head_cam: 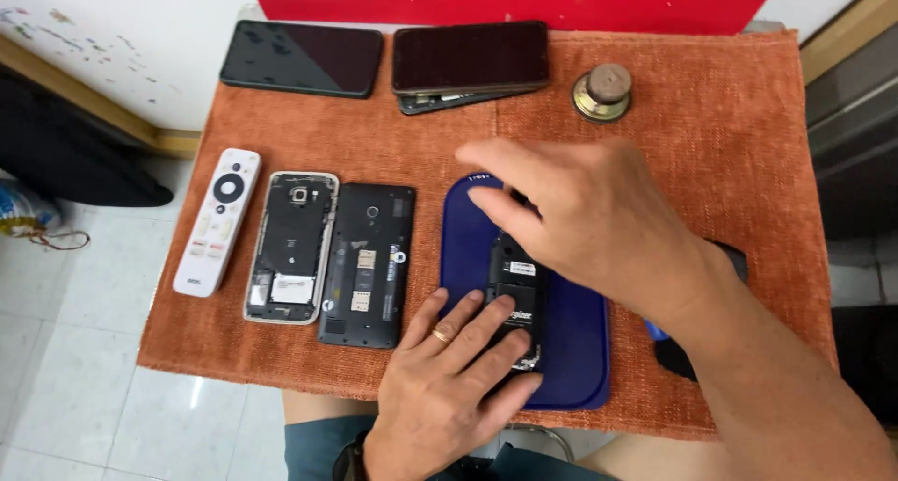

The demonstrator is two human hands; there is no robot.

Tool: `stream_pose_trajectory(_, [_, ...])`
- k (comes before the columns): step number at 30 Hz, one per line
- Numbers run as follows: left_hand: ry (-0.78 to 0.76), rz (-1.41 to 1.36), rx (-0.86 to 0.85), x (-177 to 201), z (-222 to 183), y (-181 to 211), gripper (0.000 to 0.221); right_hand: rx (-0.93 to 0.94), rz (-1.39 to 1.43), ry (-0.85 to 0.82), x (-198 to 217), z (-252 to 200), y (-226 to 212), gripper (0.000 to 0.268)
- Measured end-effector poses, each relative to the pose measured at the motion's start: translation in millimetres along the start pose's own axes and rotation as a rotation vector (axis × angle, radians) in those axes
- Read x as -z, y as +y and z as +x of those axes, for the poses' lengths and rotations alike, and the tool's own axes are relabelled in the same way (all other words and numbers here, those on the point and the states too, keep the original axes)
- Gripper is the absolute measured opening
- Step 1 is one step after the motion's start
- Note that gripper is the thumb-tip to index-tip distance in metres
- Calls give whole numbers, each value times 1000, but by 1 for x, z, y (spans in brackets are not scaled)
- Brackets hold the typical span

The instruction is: Disassembling a mobile phone by removing screws with a screwdriver and prying off the back cover.

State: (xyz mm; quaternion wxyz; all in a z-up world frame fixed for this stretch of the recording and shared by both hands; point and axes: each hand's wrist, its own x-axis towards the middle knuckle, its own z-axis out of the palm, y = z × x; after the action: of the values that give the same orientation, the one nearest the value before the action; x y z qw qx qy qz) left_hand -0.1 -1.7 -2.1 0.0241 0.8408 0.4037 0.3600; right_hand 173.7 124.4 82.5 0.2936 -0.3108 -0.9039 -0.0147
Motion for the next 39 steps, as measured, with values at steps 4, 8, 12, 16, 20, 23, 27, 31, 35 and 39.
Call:
stream_pose_trajectory(4, [25,6,-18,-4,-1,-2,33,-35,224,-125,15,7,-5,36])
stream_pose_trajectory(8, [16,32,-29,-5,-2,-3,33,-47,288,-151,7,1,-3,35])
stream_pose_trajectory(12, [17,49,-29,-6,-2,-2,34,-85,22,-31,1,-5,6,31])
stream_pose_trajectory(16, [12,46,-24,-8,-3,-2,32,-168,363,-266,15,2,1,50])
stream_pose_trajectory(20, [8,61,-19,-9,-5,-2,33,-22,22,-3,-2,-5,3,21])
stream_pose_trajectory(23, [0,61,-12,-8,-4,-1,33,-23,84,-20,0,-3,3,21])
stream_pose_trajectory(27, [4,61,-14,-9,-4,-2,33,-85,426,-199,19,2,-5,58])
stream_pose_trajectory(31, [2,69,-18,-9,-4,-2,32,-38,131,-37,2,-2,2,28])
stream_pose_trajectory(35, [-1,60,-17,-9,-4,-2,33,-102,306,-157,14,1,1,41])
stream_pose_trajectory(39, [10,55,-14,-10,-6,-3,33,-131,362,-211,17,4,-4,37])
